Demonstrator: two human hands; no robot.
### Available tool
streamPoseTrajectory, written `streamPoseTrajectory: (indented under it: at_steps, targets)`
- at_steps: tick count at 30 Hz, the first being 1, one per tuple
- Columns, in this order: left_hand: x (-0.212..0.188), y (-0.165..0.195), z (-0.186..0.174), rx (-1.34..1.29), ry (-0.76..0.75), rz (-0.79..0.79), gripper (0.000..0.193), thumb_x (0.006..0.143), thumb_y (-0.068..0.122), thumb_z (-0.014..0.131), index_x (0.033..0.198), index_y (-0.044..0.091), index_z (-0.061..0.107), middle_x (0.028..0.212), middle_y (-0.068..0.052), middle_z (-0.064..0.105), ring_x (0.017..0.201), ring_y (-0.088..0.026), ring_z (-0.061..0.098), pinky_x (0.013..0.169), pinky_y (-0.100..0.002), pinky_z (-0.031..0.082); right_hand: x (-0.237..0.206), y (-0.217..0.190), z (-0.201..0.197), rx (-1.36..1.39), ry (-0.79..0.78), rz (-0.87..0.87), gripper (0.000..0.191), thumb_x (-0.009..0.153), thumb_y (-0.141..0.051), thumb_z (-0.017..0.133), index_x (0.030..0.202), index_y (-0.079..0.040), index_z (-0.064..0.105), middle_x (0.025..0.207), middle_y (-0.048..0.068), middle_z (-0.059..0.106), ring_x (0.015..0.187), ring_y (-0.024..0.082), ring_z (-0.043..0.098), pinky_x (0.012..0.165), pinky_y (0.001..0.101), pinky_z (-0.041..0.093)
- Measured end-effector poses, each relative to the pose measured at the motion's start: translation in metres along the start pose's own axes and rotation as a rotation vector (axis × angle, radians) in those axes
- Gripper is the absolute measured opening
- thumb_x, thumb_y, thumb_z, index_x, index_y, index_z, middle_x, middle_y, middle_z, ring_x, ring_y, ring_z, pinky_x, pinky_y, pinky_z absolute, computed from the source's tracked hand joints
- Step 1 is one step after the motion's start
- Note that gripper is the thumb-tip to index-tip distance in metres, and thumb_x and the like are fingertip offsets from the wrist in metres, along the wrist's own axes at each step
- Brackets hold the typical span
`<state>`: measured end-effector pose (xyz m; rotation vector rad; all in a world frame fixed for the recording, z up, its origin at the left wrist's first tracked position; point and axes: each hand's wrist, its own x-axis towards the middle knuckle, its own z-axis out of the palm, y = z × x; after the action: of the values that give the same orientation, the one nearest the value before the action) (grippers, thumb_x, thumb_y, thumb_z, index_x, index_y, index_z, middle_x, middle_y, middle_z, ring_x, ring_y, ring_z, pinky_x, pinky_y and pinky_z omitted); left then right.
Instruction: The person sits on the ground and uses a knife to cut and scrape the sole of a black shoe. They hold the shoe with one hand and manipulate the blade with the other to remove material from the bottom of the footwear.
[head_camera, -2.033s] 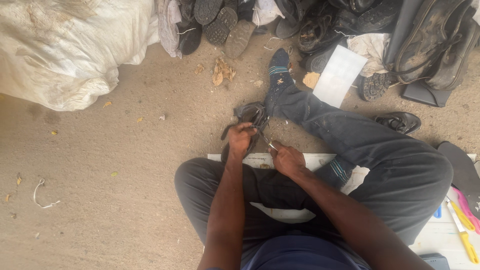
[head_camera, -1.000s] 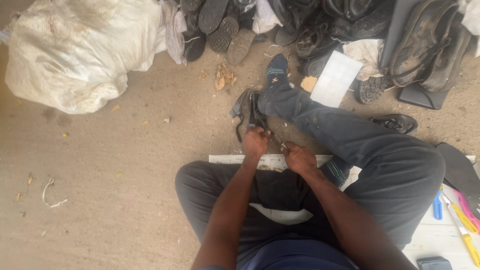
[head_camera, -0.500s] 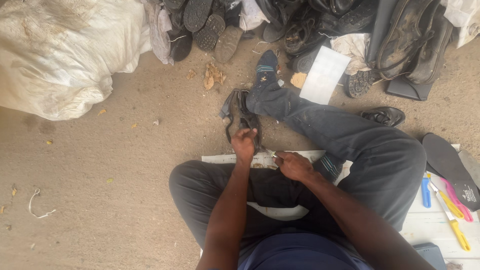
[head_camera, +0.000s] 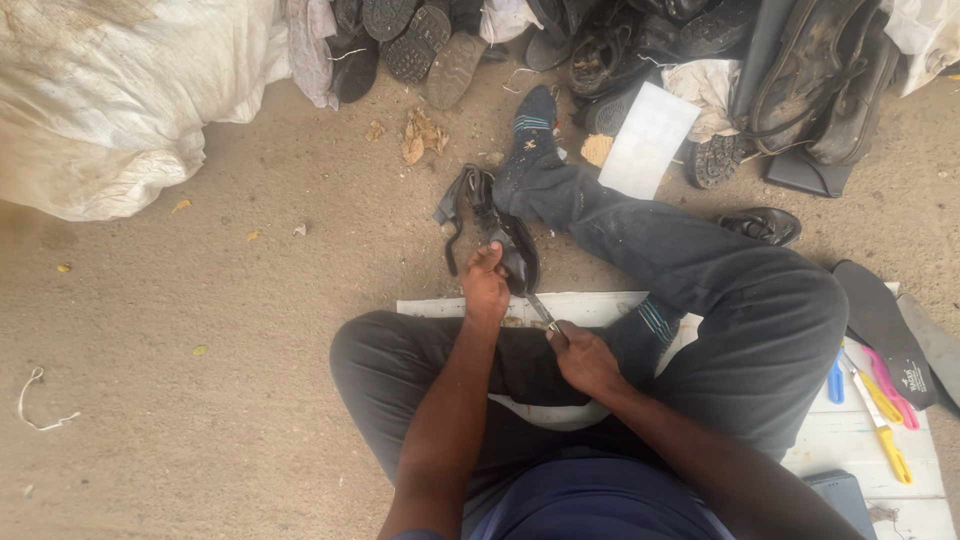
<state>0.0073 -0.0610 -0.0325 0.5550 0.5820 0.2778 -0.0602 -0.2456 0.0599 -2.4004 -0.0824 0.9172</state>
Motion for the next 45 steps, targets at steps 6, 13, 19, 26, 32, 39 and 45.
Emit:
streamPoseTrajectory:
  at_steps: [6, 13, 19, 26, 32, 39, 45]
  targets:
    - [-0.008, -0.001, 0.002, -0.222, -0.162, -0.148, 0.011, 0.097, 0.014, 0.071, 0.103, 0.007, 0.066, 0.093, -0.004, 0.071, 0.086, -0.02, 0.064, 0.088, -0.036, 0.049, 0.026, -0.014, 0.016, 0.054, 0.112, 0.019, 0.039, 0.104, -0.039, 0.045, 0.12, -0.007, 0.06, 0.099, 0.024, 0.072, 0.1, 0.046, 0.068, 0.089, 0.0552, 0.05]
    - [-0.002, 0.009, 0.005, -0.251, -0.025, -0.281, 0.031, 0.096, 0.021, 0.062, 0.12, 0.002, 0.063, 0.112, -0.011, 0.07, 0.101, -0.027, 0.072, 0.096, -0.044, 0.053, 0.015, -0.002, 0.031, 0.137, 0.104, -0.036, 0.037, 0.105, -0.038, 0.048, 0.119, -0.005, 0.057, 0.091, 0.025, 0.071, 0.092, 0.044, 0.071, 0.085, 0.0556, 0.051]
    - [-0.002, 0.015, -0.013, 0.799, 0.186, 0.223, 0.059, 0.114, 0.039, 0.062, 0.09, -0.014, 0.059, 0.071, -0.022, 0.058, 0.065, -0.041, 0.056, 0.057, -0.054, 0.045, 0.049, -0.016, 0.01, 0.038, 0.105, -0.052, 0.04, 0.1, -0.038, 0.052, 0.131, -0.013, 0.058, 0.084, 0.021, 0.072, 0.083, 0.039, 0.072, 0.079, 0.0526, 0.054]
    - [0.001, 0.024, -0.008, 1.29, 0.357, 0.312, 0.033, 0.077, 0.026, 0.083, 0.089, -0.002, 0.072, 0.077, -0.018, 0.072, 0.071, -0.033, 0.07, 0.072, -0.047, 0.053, 0.082, -0.018, -0.027, -0.126, 0.119, -0.277, 0.044, 0.1, -0.036, 0.051, 0.139, -0.019, 0.059, 0.097, 0.019, 0.074, 0.094, 0.038, 0.072, 0.086, 0.0496, 0.055]
    - [0.003, 0.015, -0.009, 1.266, 0.41, 0.242, 0.03, 0.083, 0.026, 0.078, 0.092, -0.003, 0.073, 0.079, -0.02, 0.073, 0.072, -0.035, 0.073, 0.073, -0.046, 0.054, 0.126, -0.061, -0.03, -0.336, 0.04, -0.319, 0.046, 0.102, -0.037, 0.049, 0.145, -0.023, 0.054, 0.121, 0.017, 0.071, 0.114, 0.038, 0.066, 0.098, 0.0496, 0.051]
    - [-0.006, 0.01, -0.004, 1.304, 0.48, 0.274, 0.031, 0.087, 0.028, 0.076, 0.093, -0.003, 0.073, 0.085, -0.022, 0.073, 0.074, -0.037, 0.072, 0.074, -0.047, 0.055, 0.096, -0.066, -0.042, -0.383, -0.081, -0.246, 0.044, 0.104, -0.035, 0.046, 0.146, -0.024, 0.054, 0.12, 0.016, 0.071, 0.114, 0.036, 0.067, 0.099, 0.0504, 0.05]
    - [-0.028, 0.0, 0.008, 1.248, 0.487, 0.251, 0.031, 0.094, 0.032, 0.069, 0.098, 0.002, 0.066, 0.086, -0.019, 0.074, 0.078, -0.037, 0.073, 0.074, -0.049, 0.054, 0.088, -0.031, -0.066, -0.247, -0.176, -0.204, 0.042, 0.104, -0.036, 0.048, 0.142, -0.023, 0.059, 0.117, 0.014, 0.074, 0.109, 0.029, 0.07, 0.096, 0.0455, 0.052]
